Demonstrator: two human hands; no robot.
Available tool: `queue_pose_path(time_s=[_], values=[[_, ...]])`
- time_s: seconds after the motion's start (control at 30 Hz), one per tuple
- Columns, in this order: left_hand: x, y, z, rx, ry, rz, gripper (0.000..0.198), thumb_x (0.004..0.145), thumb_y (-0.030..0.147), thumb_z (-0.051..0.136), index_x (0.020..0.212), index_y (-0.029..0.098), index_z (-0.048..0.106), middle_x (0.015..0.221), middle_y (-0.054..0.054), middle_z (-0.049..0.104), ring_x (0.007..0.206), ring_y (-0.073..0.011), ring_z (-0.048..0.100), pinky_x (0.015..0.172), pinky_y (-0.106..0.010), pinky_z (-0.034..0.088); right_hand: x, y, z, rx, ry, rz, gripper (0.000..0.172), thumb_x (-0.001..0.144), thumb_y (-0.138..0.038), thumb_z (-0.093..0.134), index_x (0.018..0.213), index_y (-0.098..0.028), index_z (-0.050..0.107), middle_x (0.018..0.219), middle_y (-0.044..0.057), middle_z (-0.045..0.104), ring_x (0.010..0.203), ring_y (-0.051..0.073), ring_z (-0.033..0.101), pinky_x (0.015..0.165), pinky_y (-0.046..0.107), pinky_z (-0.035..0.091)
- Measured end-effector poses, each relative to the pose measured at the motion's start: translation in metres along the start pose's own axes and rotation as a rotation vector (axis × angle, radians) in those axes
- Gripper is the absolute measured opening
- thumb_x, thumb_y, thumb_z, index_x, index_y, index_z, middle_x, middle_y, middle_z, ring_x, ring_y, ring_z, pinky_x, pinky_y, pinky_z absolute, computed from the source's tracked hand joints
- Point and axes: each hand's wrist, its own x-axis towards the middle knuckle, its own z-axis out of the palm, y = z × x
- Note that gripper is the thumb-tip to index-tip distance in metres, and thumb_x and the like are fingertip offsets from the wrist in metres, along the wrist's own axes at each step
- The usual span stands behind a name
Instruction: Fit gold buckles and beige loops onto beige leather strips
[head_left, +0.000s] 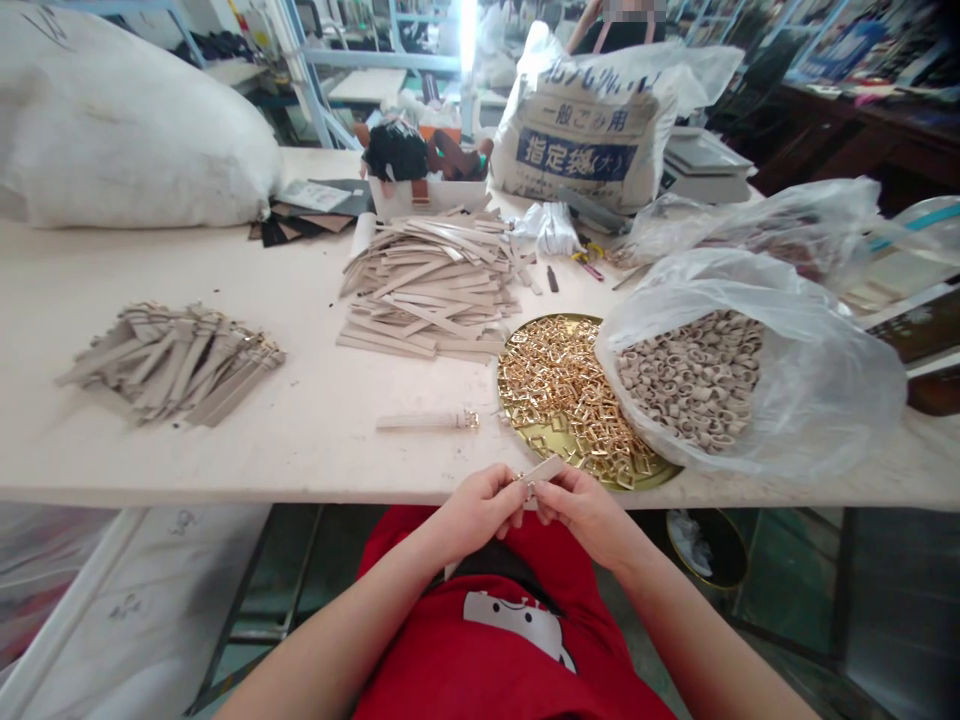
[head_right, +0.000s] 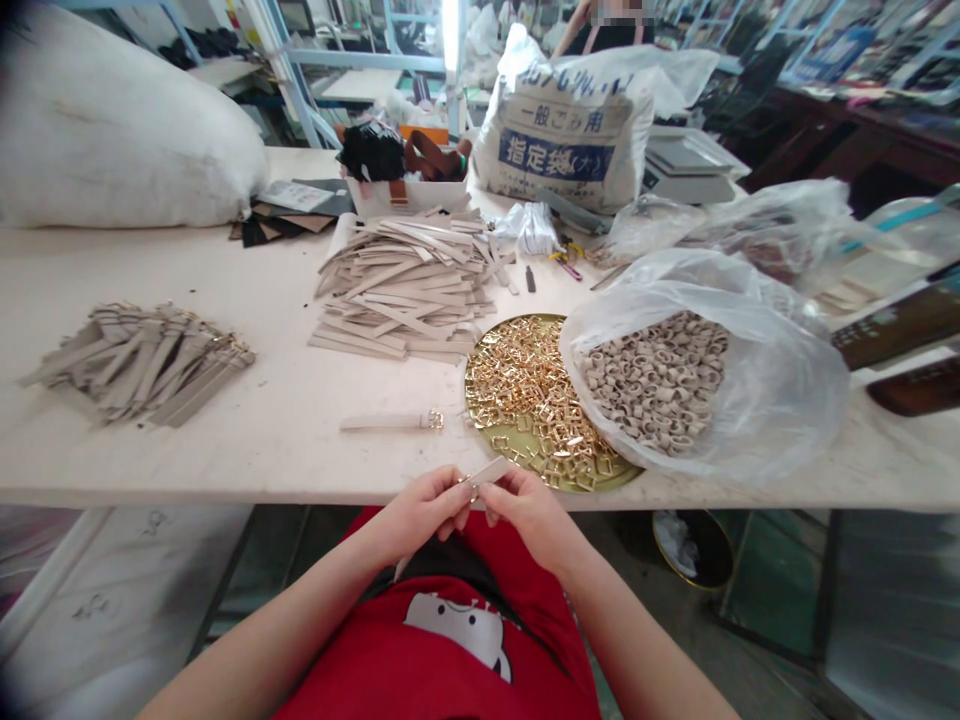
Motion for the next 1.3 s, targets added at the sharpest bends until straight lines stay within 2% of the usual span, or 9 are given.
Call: queue_pose_path(time_s=[0.13, 0.37, 0.6, 0.73, 0.8, 0.9, 1.03, 1.17, 1.3], values=[[0.001, -0.001, 0.002, 0.082, 0.029, 0.029, 0.025, 0.083, 0.037, 0.038, 0.071, 0.016, 0.042, 0.057, 0.004, 0.047, 0.046, -0.0062, 0.040, 0.045, -0.019, 0.032, -0.001, -0.002, 0.002, -0.147, 0.064, -0.077, 0.015, 0.070, -0.030, 0.063, 0.067, -0.017, 0.056, 0.056, -0.005, 0.050, 0.052, 0.008, 0.041, 0.051, 0.022, 0.034], [0.002, -0.002, 0.002, 0.124, 0.077, 0.018, 0.021, 0.081, 0.036, 0.041, 0.071, 0.018, 0.042, 0.058, 0.004, 0.050, 0.047, -0.0070, 0.042, 0.045, -0.019, 0.033, 0.001, 0.002, 0.002, -0.154, 0.045, -0.053, 0.019, 0.075, -0.034, 0.056, 0.066, -0.018, 0.052, 0.052, -0.006, 0.046, 0.050, 0.009, 0.040, 0.052, 0.023, 0.033], [0.003, -0.005, 0.002, 0.158, 0.108, 0.015, 0.026, 0.080, 0.042, 0.045, 0.069, 0.018, 0.041, 0.055, 0.004, 0.051, 0.047, -0.0076, 0.043, 0.045, -0.019, 0.033, 0.003, -0.001, 0.005, -0.675, 0.280, -0.307, 0.008, 0.071, -0.024, 0.054, 0.066, -0.019, 0.050, 0.058, -0.004, 0.048, 0.054, 0.012, 0.045, 0.053, 0.024, 0.034], [0.006, -0.005, -0.003, 0.133, 0.130, 0.001, 0.027, 0.077, 0.042, 0.050, 0.069, 0.017, 0.042, 0.051, 0.005, 0.049, 0.043, -0.0072, 0.042, 0.043, -0.019, 0.031, -0.001, -0.012, 0.004, -0.637, 0.145, -0.325, 0.007, 0.076, -0.023, 0.051, 0.070, -0.019, 0.052, 0.062, -0.003, 0.051, 0.058, 0.012, 0.048, 0.054, 0.023, 0.036], [0.011, -0.006, -0.003, 0.078, 0.136, 0.008, 0.025, 0.074, 0.037, 0.053, 0.086, 0.016, 0.046, 0.053, 0.006, 0.049, 0.042, -0.0079, 0.044, 0.042, -0.019, 0.033, -0.002, -0.017, 0.002, -0.620, 0.090, -0.339, 0.008, 0.078, -0.022, 0.049, 0.072, -0.019, 0.053, 0.065, -0.002, 0.054, 0.061, 0.012, 0.049, 0.056, 0.022, 0.037], [0.016, -0.006, -0.002, 0.042, 0.070, 0.044, 0.047, 0.075, 0.032, 0.052, 0.117, 0.019, 0.039, 0.059, 0.006, 0.052, 0.045, -0.0094, 0.048, 0.044, -0.020, 0.038, -0.004, -0.025, -0.003, -0.651, 0.014, -0.344, 0.011, 0.081, -0.020, 0.047, 0.074, -0.018, 0.055, 0.069, -0.001, 0.057, 0.065, 0.012, 0.051, 0.059, 0.022, 0.038], [0.018, -0.002, 0.002, 0.119, 0.029, 0.032, 0.047, 0.076, 0.034, 0.050, 0.120, 0.017, 0.044, 0.059, 0.003, 0.053, 0.047, -0.0103, 0.048, 0.047, -0.022, 0.039, -0.005, -0.032, -0.012, -0.737, -0.086, -0.340, 0.013, 0.081, -0.016, 0.046, 0.081, -0.018, 0.059, 0.076, 0.000, 0.060, 0.071, 0.013, 0.053, 0.064, 0.023, 0.039], [0.019, 0.001, 0.005, 0.145, 0.097, 0.004, 0.051, 0.079, 0.034, 0.045, 0.127, 0.017, 0.038, 0.056, 0.004, 0.051, 0.046, -0.0112, 0.046, 0.045, -0.022, 0.036, -0.003, -0.027, -0.011, -0.798, -0.084, -0.378, 0.015, 0.079, -0.011, 0.044, 0.078, -0.019, 0.057, 0.073, -0.001, 0.058, 0.068, 0.012, 0.052, 0.063, 0.023, 0.038], [0.017, 0.001, 0.005, 0.154, 0.147, 0.067, 0.050, 0.084, 0.042, 0.038, 0.126, 0.015, 0.039, 0.060, 0.001, 0.053, 0.056, -0.0146, 0.050, 0.054, -0.025, 0.040, 0.001, -0.011, -0.003, -0.800, 0.018, -0.353, 0.006, 0.074, -0.015, 0.052, 0.078, -0.019, 0.050, 0.068, -0.003, 0.052, 0.060, 0.011, 0.047, 0.053, 0.022, 0.035]])
